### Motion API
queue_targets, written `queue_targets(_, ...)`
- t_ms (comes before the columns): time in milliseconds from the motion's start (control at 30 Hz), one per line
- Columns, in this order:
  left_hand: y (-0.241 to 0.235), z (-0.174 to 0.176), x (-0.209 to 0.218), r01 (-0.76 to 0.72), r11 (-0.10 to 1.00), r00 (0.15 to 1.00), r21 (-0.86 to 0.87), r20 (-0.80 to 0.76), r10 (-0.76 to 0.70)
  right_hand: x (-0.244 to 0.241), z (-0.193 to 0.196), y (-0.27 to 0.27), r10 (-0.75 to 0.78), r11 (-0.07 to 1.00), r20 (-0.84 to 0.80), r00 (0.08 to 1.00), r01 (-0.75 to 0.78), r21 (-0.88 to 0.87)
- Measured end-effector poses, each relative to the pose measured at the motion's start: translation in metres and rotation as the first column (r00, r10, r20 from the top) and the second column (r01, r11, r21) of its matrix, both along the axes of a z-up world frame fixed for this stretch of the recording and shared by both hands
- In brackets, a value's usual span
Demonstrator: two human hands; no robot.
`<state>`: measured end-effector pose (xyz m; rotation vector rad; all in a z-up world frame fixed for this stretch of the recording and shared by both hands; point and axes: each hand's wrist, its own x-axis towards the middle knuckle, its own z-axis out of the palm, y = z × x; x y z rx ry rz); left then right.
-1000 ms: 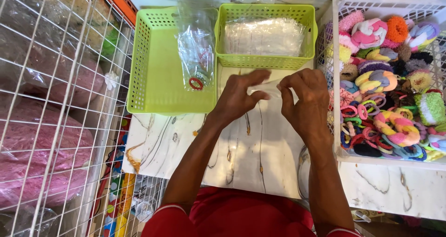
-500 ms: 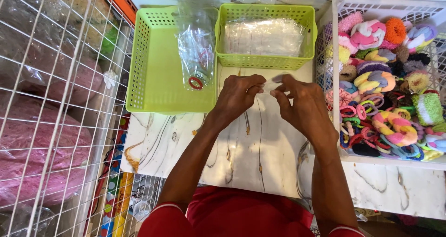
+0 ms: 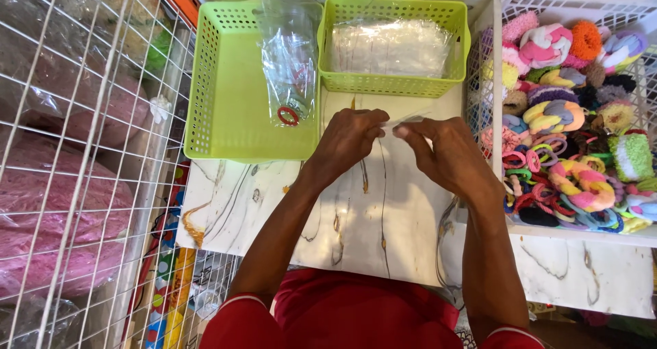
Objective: Sort hair ties and accessories into small plastic bags.
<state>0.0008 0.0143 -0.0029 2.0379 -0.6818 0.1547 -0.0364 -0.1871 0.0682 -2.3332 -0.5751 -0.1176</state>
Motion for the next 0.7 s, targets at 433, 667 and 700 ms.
queue_targets(433, -0.021, 0.006, 0.013, 0.213, 0.964, 0.96, 0.156, -0.217, -0.177, -0.006, 0.015, 0.009, 0.03, 0.962, -0.186, 0.982, -0.079, -0.263)
queue_targets(667, -0.026, -0.006, 0.02, 0.372, 0.926, 0.901, -0.061, -0.214, -0.376, -0.011, 0.007, -0.004, 0.219, 0.969, -0.114, 0.969, -0.23, -0.091)
queue_targets(700, -0.026, -0.006, 0.022, 0.392, 0.919, 0.9, -0.05, -0.188, -0.394, -0.014, 0.013, 0.0, 0.122, 0.978, -0.175, 0.977, -0.148, -0.146)
